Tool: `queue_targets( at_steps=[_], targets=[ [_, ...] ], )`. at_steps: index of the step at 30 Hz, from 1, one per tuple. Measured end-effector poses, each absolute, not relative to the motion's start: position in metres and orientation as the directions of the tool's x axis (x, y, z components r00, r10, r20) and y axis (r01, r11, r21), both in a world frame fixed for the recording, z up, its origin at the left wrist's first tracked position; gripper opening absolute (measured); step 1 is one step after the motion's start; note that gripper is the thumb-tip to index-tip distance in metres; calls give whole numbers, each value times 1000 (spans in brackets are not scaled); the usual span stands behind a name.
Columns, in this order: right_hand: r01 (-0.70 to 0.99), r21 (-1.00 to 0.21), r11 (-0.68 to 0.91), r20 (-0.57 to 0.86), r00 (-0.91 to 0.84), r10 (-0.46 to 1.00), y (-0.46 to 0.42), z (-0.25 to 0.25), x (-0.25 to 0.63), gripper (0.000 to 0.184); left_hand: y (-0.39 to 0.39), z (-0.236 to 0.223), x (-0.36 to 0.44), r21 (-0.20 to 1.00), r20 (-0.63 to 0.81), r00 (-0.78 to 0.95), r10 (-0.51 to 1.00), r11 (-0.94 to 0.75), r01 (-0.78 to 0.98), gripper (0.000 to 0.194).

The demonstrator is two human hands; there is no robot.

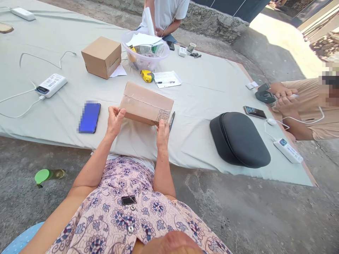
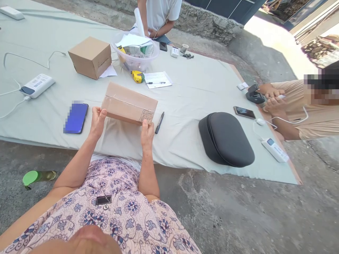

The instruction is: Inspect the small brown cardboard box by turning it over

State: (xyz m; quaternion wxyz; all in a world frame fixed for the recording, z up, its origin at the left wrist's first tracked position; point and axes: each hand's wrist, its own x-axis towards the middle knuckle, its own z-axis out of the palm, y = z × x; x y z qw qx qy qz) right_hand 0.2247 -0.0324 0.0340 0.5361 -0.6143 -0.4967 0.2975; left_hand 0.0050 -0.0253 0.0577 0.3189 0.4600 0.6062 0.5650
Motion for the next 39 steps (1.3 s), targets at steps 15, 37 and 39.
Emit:
queue_targets(
  at_steps=[15,37,39],
  targets=[
    [191,-979,66,137,385,913,-38,51,205,52,-28,57,19,944,245,-383,891,-129,305,49],
    [126,-985,120,163,427,890,-39,39,196,71,-33,38,47,908,373,-401,837,-240,343,107],
    [83,-982,173,191,414,890,-38,38,198,64,-31,38,42,904,393,-378,838,-277,324,100]
  ],
)
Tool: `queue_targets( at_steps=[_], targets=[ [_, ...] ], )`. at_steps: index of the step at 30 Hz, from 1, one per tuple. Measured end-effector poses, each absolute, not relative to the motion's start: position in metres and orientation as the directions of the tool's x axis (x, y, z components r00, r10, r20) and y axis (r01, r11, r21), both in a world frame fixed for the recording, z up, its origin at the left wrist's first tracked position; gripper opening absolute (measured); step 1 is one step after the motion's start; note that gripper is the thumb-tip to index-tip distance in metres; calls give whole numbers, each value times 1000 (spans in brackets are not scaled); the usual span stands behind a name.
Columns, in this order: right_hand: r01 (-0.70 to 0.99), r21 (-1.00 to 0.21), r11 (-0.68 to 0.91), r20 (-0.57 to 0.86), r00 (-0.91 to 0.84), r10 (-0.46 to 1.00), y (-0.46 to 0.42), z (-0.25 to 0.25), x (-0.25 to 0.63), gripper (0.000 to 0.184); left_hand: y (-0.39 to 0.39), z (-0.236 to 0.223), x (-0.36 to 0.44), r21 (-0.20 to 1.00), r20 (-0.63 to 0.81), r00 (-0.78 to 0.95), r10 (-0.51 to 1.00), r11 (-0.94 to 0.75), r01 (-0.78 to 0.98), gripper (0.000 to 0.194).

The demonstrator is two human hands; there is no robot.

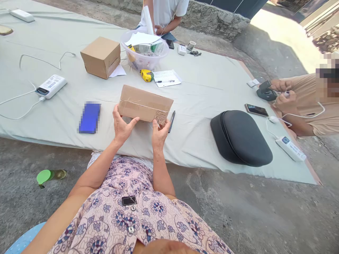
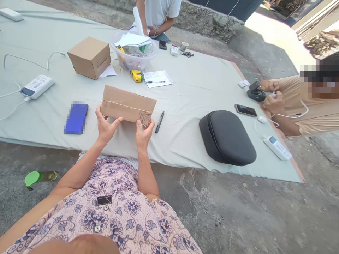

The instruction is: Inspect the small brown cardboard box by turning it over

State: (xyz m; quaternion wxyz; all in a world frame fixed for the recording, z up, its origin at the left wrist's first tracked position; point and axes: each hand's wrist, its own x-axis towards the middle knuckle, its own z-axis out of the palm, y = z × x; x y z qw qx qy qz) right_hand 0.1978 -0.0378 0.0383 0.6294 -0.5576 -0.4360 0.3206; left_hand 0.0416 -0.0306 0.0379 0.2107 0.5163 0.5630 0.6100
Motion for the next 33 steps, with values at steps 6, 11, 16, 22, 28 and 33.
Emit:
queue_targets(
  at_steps=[6,11,16,22,28,33],
  targets=[
    [62,-974,217,222,414,883,-34,34,201,51,-26,39,24,890,421,-345,839,-308,337,84],
    [80,-977,199,214,431,877,-36,35,201,43,-22,37,15,902,422,-354,835,-346,258,64],
    [37,-979,202,200,396,896,-39,41,199,66,-23,43,12,889,442,-306,843,-367,274,66],
    [112,-988,109,142,343,929,-39,44,209,91,-27,49,12,855,435,-222,872,-322,407,83],
    [148,-989,18,74,381,922,-37,44,217,83,-28,42,18,915,314,-284,906,-209,346,81],
    [108,-993,43,84,407,910,-39,47,211,72,-33,46,21,943,175,-403,898,-35,331,82]
  ],
)
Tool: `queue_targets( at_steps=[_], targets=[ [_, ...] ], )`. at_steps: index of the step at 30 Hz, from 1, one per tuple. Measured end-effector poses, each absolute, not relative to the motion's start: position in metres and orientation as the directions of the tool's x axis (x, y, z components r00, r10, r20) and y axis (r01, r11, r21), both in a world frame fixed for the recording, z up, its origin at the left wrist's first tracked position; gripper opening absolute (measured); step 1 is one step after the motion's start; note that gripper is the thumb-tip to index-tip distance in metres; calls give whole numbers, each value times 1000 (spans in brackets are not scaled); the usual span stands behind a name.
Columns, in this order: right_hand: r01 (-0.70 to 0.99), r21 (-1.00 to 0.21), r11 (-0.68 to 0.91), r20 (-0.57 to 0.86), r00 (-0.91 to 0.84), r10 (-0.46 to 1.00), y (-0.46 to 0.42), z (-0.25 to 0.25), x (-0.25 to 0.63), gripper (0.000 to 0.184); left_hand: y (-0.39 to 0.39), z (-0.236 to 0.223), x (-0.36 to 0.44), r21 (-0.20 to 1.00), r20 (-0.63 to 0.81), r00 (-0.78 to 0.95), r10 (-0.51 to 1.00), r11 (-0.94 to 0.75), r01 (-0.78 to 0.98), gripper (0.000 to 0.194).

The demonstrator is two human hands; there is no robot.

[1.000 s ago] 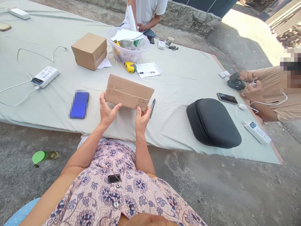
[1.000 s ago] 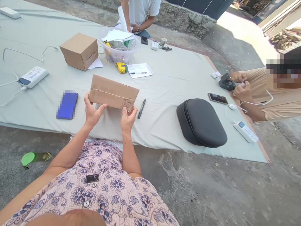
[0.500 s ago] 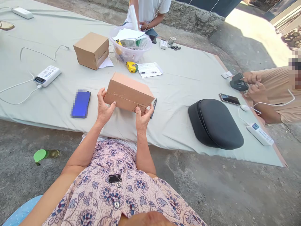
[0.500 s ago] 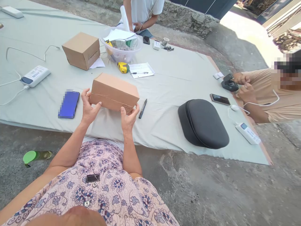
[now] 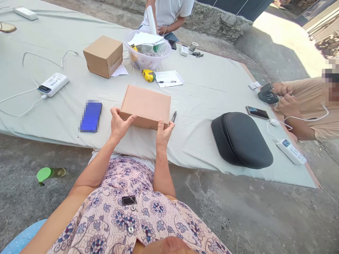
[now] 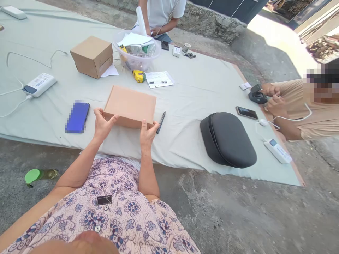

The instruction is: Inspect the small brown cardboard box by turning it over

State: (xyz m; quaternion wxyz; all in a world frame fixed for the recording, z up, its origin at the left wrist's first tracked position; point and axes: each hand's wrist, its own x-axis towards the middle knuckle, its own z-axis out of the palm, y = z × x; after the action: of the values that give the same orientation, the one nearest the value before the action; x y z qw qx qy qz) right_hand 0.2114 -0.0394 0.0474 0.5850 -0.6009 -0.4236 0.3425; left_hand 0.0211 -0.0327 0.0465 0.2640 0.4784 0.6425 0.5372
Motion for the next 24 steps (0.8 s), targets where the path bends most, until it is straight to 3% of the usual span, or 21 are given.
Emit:
queue_targets(
  at_steps=[6,16,20,24],
  targets=[
    [85,-992,89,114,375,920,-42,50,203,63,-33,50,25,940,162,-459,874,5,340,76],
    [100,-993,68,92,263,960,-47,51,195,83,-28,48,14,910,345,-451,823,-177,375,70],
    [141,-988,58,87,215,973,-50,52,197,88,-30,51,13,923,311,-483,819,-138,359,92],
    [175,-983,58,79,117,990,-53,57,202,82,-30,52,12,902,362,-448,818,-186,390,114]
  ],
)
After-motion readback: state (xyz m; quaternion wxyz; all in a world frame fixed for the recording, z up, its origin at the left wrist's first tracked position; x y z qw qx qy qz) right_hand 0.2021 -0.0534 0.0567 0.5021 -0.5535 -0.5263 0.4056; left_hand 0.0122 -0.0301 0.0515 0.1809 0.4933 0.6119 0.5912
